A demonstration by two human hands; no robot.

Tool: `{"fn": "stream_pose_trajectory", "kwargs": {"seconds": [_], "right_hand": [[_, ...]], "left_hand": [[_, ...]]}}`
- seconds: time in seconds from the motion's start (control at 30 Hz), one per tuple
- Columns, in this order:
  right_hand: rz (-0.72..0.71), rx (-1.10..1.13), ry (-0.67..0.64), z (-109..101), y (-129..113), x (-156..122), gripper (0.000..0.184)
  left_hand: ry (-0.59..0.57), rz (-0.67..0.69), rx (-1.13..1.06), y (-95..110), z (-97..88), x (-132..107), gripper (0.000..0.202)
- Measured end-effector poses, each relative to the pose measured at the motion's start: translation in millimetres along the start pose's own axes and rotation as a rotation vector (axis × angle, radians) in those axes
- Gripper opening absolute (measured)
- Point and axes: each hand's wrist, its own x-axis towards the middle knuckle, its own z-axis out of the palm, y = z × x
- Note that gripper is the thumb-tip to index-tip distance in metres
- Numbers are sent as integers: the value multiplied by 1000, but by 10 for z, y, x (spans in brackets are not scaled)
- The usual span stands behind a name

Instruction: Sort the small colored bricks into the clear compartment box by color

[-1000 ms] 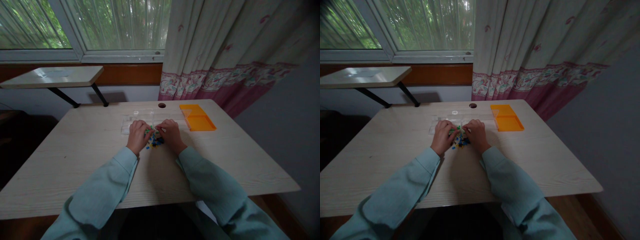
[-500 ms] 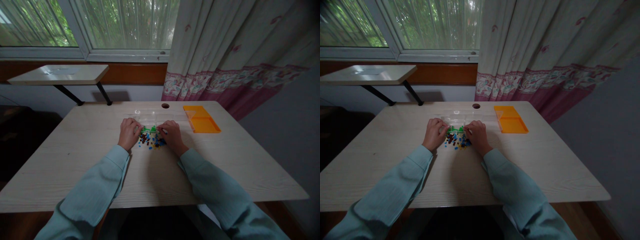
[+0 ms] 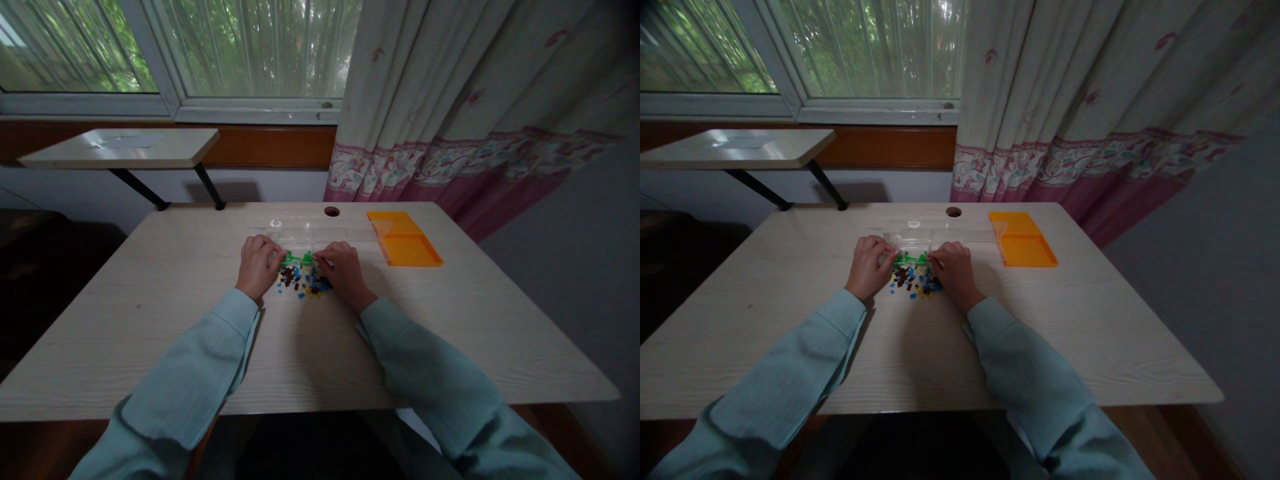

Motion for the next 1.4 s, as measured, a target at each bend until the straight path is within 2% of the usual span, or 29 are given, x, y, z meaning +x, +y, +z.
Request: {"fn": "stream_pose_trajectory", "kwargs": {"seconds": [0.27, 0.73, 0.9, 1.03, 1.13, 1.4], "right_hand": [[4, -9, 13, -9, 16, 5, 22], [37, -21, 57, -172, 111, 21, 21], [-18, -76, -55, -277, 101, 22, 16], [-78, -111, -168, -348, 126, 25, 11], [-107, -123, -188, -394, 136, 30, 13], [-166, -224, -260, -431, 71, 16, 13]], "left_hand": [[9, 0, -8, -19, 7, -9, 21], [-31, -7, 2, -35, -4, -8, 22], [-48, 78, -5, 19, -99, -17, 23], [-170, 232, 13, 48, -199, -54, 24], [-241, 306, 45, 27, -252, -82, 25], [-266, 316, 120, -61, -348, -97, 24]]}}
